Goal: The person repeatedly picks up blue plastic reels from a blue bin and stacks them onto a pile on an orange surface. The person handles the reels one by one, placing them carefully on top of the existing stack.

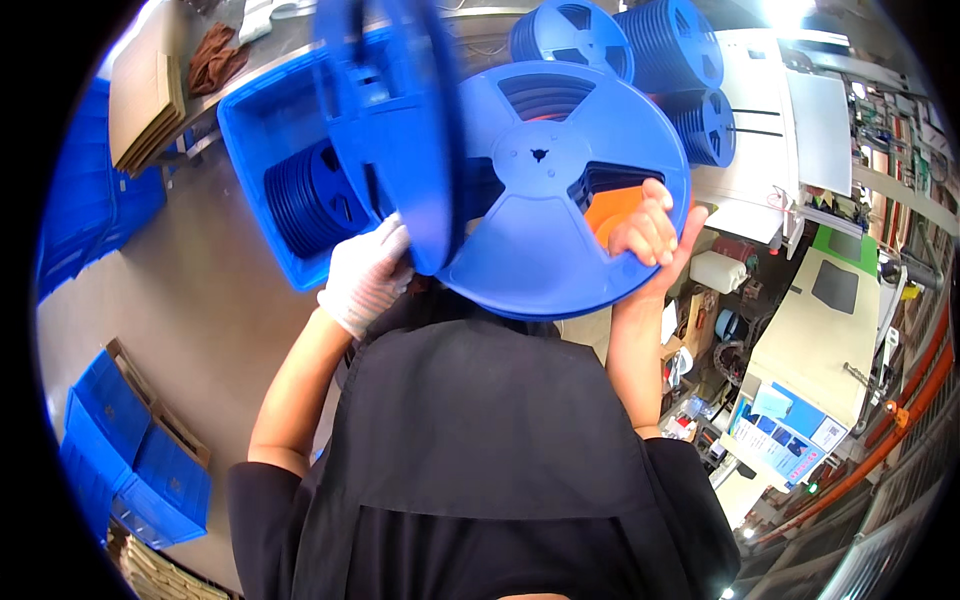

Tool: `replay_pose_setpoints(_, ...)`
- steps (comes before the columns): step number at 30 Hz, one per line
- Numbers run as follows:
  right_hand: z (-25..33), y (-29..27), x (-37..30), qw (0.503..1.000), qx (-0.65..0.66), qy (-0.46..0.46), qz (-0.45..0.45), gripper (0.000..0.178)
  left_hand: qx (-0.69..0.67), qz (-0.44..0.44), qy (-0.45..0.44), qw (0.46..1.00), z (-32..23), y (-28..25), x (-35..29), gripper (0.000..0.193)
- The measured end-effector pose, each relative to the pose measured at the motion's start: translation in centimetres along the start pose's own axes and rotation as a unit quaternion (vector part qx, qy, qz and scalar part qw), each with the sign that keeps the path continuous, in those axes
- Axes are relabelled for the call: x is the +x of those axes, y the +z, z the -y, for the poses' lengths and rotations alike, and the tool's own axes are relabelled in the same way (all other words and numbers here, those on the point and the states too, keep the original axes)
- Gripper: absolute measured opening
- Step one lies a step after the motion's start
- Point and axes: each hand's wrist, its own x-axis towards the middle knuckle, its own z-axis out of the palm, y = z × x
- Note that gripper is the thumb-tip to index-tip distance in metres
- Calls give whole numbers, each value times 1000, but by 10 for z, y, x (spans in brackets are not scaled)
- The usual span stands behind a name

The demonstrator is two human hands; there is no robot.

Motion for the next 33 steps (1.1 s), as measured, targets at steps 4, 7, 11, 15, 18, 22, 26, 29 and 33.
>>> replay_pose_setpoints(4, -9, 8, 18, 998, -21, 34, -51, 36, -61, 16, 41, 997, 4, 12, -8, 47)
replay_pose_setpoints(7, -15, 14, 34, 994, -48, 68, -66, 48, -125, 114, 1, 986, 3, 9, -7, 48)
replay_pose_setpoints(11, -17, 15, 52, 944, -280, 74, -156, 62, -292, 97, -78, 948, -5, 6, -14, 37)
replay_pose_setpoints(15, -9, -5, 34, 907, -352, 76, -220, 45, -615, 44, -249, 747, 13, -8, -23, 32)
replay_pose_setpoints(18, 4, -16, 18, 854, -416, 0, -313, 41, -670, -28, -290, 683, 39, -14, -40, 46)
replay_pose_setpoints(22, 19, -31, -11, 900, -355, -26, -252, 46, -708, -108, -326, 617, 58, -19, -83, 51)
replay_pose_setpoints(26, 28, -40, -33, 945, -273, -26, -177, 55, -747, -202, -270, 573, 56, -21, -110, 47)
replay_pose_setpoints(29, 34, -49, -47, 959, -254, -49, -120, 59, -714, -200, -306, 598, 52, -36, -124, 47)
replay_pose_setpoints(33, 43, -49, -62, 970, -228, -77, -43, 59, -620, -193, -380, 659, 29, -45, -101, 37)
